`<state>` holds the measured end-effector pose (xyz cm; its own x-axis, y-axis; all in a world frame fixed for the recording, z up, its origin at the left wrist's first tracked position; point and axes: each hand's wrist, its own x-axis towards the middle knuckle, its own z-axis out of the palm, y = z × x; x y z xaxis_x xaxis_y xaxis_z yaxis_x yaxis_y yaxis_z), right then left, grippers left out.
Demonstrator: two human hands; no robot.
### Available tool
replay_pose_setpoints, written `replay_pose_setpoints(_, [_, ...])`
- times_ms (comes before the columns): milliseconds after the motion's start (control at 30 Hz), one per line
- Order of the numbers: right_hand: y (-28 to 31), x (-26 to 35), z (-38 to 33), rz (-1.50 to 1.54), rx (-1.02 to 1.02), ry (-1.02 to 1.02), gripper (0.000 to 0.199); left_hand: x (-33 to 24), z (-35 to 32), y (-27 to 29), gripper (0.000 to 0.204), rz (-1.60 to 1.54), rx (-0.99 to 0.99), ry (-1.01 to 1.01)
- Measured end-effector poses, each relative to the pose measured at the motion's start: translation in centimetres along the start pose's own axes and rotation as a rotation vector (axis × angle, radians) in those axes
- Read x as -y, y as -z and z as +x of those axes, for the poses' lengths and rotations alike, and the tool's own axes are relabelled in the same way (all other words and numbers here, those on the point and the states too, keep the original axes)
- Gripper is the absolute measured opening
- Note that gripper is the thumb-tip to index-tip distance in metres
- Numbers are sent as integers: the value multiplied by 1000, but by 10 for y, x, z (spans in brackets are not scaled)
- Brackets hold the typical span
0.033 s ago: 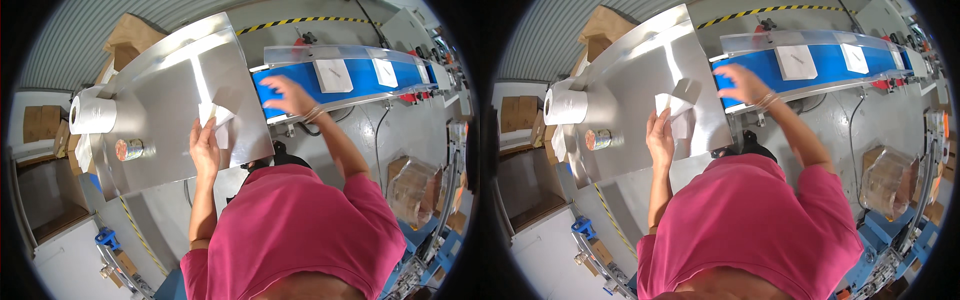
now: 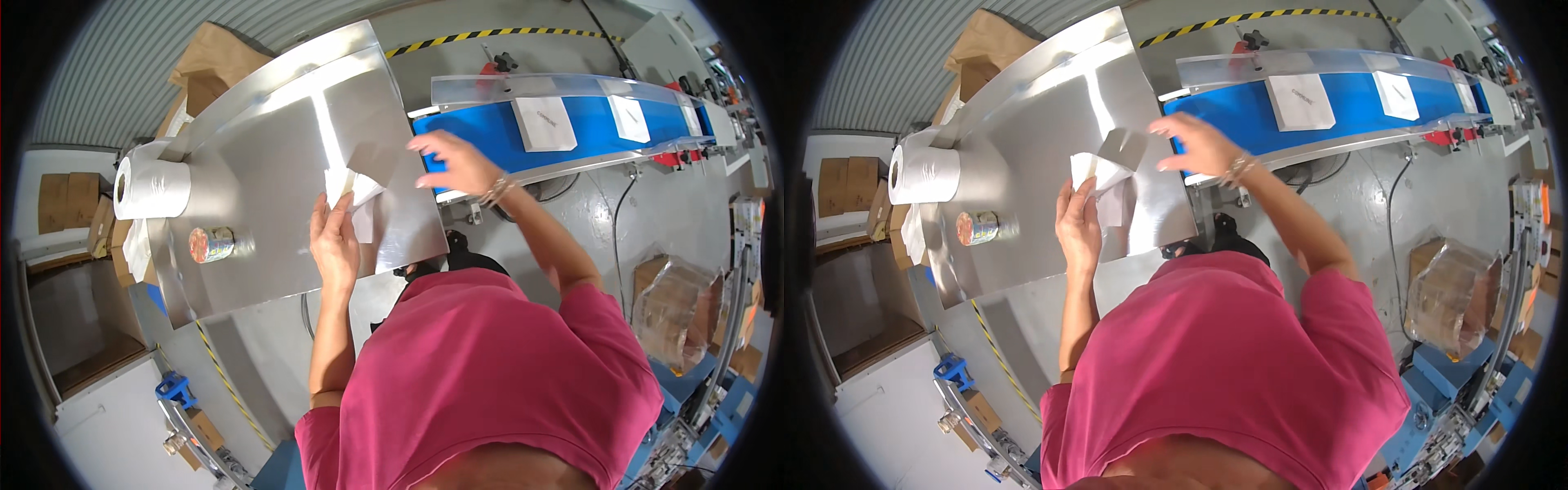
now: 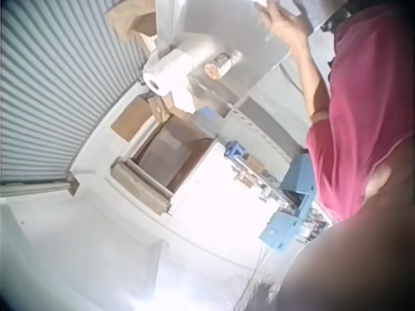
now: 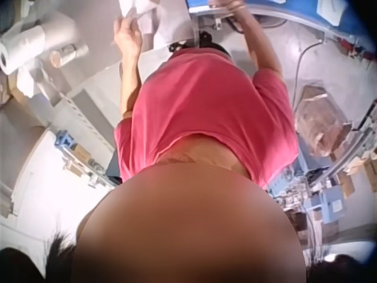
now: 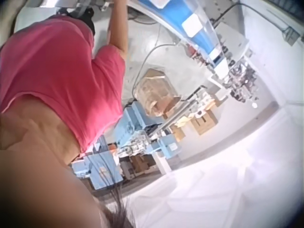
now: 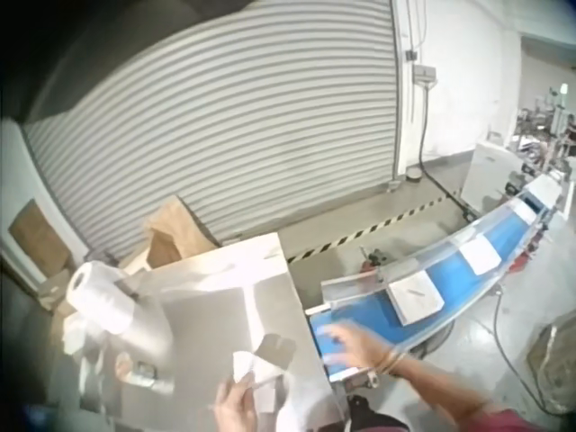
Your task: The recorder is manually transferring stacks of paper napkins from a production station onto a conveyor belt.
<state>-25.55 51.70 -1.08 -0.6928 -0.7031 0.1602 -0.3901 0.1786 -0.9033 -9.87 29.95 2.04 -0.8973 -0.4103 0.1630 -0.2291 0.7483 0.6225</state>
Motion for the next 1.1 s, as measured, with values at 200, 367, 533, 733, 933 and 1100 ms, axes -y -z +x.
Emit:
replay_pose_setpoints(200, [-52, 22, 45, 92, 228, 51, 52, 4, 0, 1, 34, -26, 15, -18])
replay_pose_setpoints(367, [-57, -11, 46, 2, 225, 148, 42, 0, 3, 2, 28, 37, 0, -2])
replay_pose_setpoints(533, [-22, -45, 11, 507, -176, -183, 37, 11, 5, 6, 23, 110, 1, -17])
replay_pose_setpoints(733, [104, -131, -50, -234, -618, -502, 38, 5, 7, -4, 22, 153, -21, -149])
replay_pose_setpoints(933, [187, -153, -93, -904, -859, -483, 57, -19, 8, -25, 28, 77, 98, -334])
replay_pose_setpoints(1100, [121, -51, -70, -464, -332, -11, 88, -52, 17, -43, 29, -56, 253, -431])
